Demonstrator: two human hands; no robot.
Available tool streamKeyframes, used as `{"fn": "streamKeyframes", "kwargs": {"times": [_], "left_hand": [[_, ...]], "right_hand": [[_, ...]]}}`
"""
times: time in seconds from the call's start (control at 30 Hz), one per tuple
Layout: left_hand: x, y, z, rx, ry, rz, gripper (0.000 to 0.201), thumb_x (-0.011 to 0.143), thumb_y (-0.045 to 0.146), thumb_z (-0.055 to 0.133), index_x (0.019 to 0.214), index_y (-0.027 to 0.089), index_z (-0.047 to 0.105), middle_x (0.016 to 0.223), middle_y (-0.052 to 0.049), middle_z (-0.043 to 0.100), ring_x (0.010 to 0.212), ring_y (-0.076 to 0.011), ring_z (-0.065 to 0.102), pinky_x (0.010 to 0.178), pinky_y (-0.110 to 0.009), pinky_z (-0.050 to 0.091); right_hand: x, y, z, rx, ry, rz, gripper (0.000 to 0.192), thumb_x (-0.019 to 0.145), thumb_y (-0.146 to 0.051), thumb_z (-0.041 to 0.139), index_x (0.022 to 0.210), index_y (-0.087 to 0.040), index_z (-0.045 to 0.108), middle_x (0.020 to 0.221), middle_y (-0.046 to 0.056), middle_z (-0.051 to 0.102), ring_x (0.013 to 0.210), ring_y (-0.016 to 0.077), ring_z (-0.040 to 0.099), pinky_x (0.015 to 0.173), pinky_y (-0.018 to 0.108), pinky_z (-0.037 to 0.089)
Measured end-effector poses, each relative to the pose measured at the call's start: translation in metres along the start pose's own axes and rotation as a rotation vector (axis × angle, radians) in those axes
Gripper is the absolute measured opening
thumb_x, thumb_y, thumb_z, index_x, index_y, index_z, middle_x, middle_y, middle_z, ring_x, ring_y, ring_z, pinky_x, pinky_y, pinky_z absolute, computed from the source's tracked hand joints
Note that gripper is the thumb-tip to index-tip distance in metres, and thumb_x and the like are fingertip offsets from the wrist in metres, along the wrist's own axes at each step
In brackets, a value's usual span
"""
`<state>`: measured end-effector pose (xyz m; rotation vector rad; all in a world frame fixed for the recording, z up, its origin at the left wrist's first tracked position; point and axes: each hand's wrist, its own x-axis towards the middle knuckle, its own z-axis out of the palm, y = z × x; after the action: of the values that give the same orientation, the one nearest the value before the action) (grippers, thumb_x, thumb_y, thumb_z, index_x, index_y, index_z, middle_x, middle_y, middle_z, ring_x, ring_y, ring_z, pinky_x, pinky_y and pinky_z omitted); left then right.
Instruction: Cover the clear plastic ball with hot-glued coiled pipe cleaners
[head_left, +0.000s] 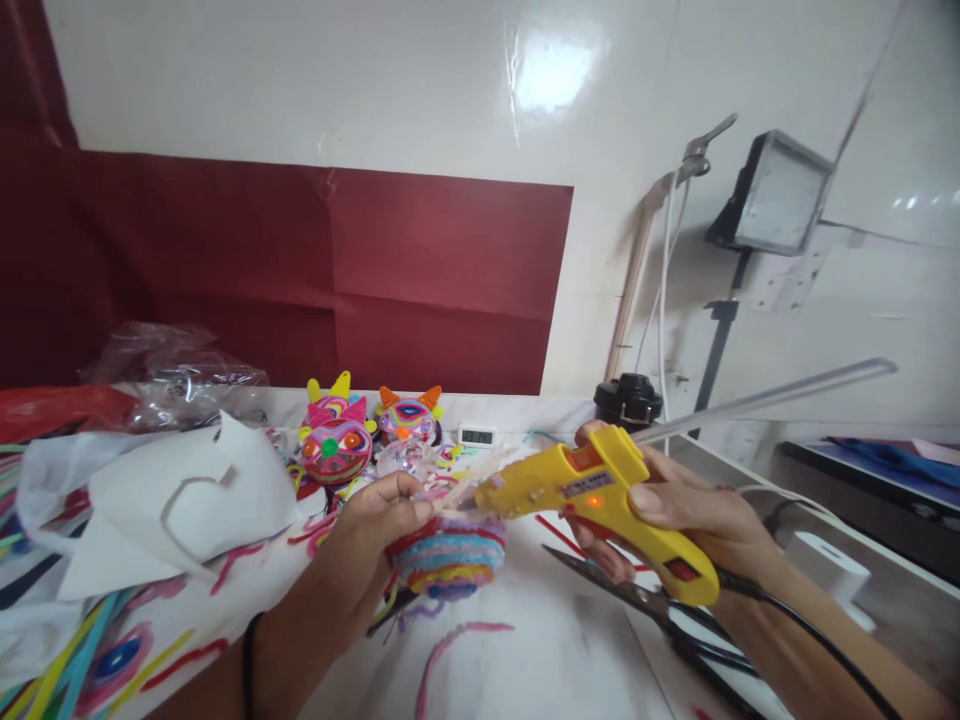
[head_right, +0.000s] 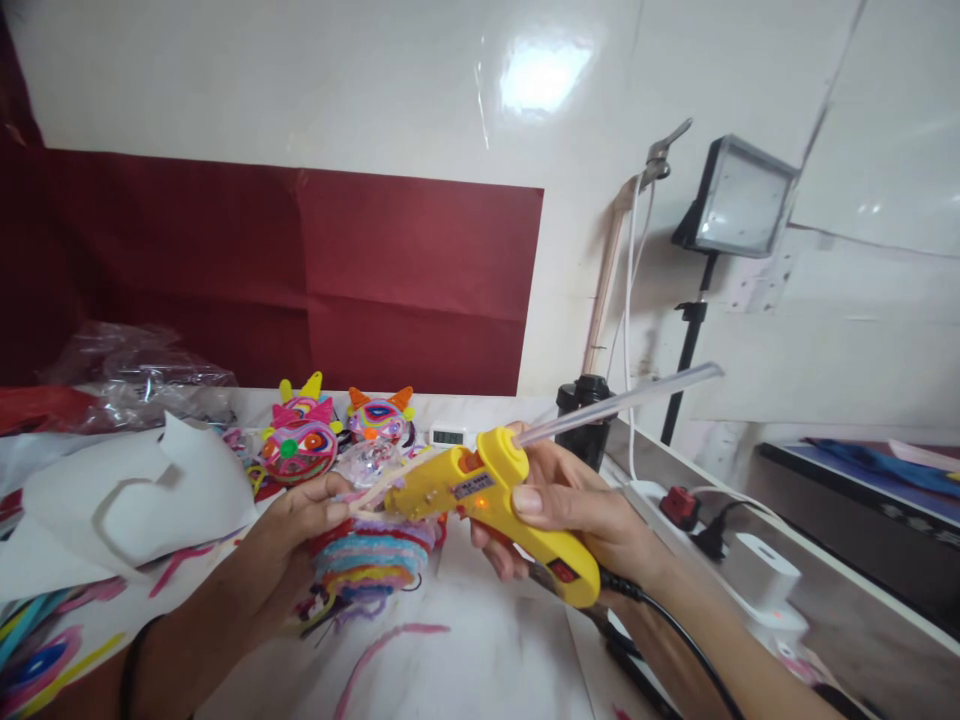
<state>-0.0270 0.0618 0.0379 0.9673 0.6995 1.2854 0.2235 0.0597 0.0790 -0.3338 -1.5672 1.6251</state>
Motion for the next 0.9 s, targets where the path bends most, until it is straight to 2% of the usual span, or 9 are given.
{"fn": "streamKeyframes", "kwargs": {"times": [0.13, 0.37, 0.53, 0.73, 0.9], "left_hand": [[-0.0024, 0.0012, 0.0030, 0.023, 0.017, -0.011, 0.022, 0.060, 0.022, 0.075, 0.067, 0.017, 0.055, 0.053, 0.001, 0.064, 0.048, -0.0152, 0.060, 0.050, -0.027, 0.050], [-0.0031, 0.0003, -0.0005, 0.087, 0.008, 0.036, 0.019, 0.065, 0.024, 0.074, 0.069, 0.018, 0.056, 0.057, 0.001, 0.065, 0.053, -0.0169, 0.063, 0.053, -0.028, 0.049], [-0.0037, 0.0004, -0.0011, 0.066, 0.015, 0.031, 0.021, 0.064, 0.024, 0.075, 0.071, 0.018, 0.057, 0.059, 0.000, 0.066, 0.055, -0.0175, 0.064, 0.052, -0.027, 0.048], [-0.0030, 0.0025, -0.0010, 0.050, 0.024, 0.033, 0.021, 0.063, 0.022, 0.074, 0.069, 0.019, 0.055, 0.055, 0.002, 0.064, 0.051, -0.0140, 0.059, 0.053, -0.027, 0.048], [-0.0031, 0.0063, 0.0002, 0.046, 0.022, 0.040, 0.019, 0.064, 0.019, 0.073, 0.067, 0.019, 0.054, 0.053, 0.003, 0.062, 0.050, -0.0136, 0.058, 0.053, -0.026, 0.048]], "right_hand": [[-0.0012, 0.0026, -0.0003, 0.037, -0.011, -0.003, 0.023, 0.072, -0.029, 0.070, 0.091, -0.019, 0.060, 0.073, 0.010, 0.071, 0.054, 0.0174, 0.063, 0.047, 0.023, 0.047], [-0.0012, -0.0001, 0.0005, 0.035, -0.029, 0.002, 0.031, 0.073, -0.026, 0.070, 0.094, -0.025, 0.047, 0.074, 0.009, 0.072, 0.054, 0.0178, 0.064, 0.048, 0.022, 0.045], [-0.0046, -0.0002, 0.0003, -0.002, -0.003, 0.018, 0.034, 0.070, -0.027, 0.072, 0.090, -0.024, 0.044, 0.072, 0.009, 0.071, 0.053, 0.0172, 0.062, 0.046, 0.021, 0.044], [-0.0093, -0.0029, -0.0030, -0.022, 0.041, 0.034, 0.046, 0.068, -0.028, 0.075, 0.101, -0.026, 0.043, 0.073, 0.008, 0.072, 0.053, 0.0174, 0.064, 0.046, 0.021, 0.045], [-0.0102, -0.0070, -0.0046, -0.039, 0.036, 0.040, 0.046, 0.068, -0.028, 0.076, 0.099, -0.026, 0.042, 0.074, 0.009, 0.073, 0.052, 0.0169, 0.065, 0.046, 0.020, 0.047]]}}
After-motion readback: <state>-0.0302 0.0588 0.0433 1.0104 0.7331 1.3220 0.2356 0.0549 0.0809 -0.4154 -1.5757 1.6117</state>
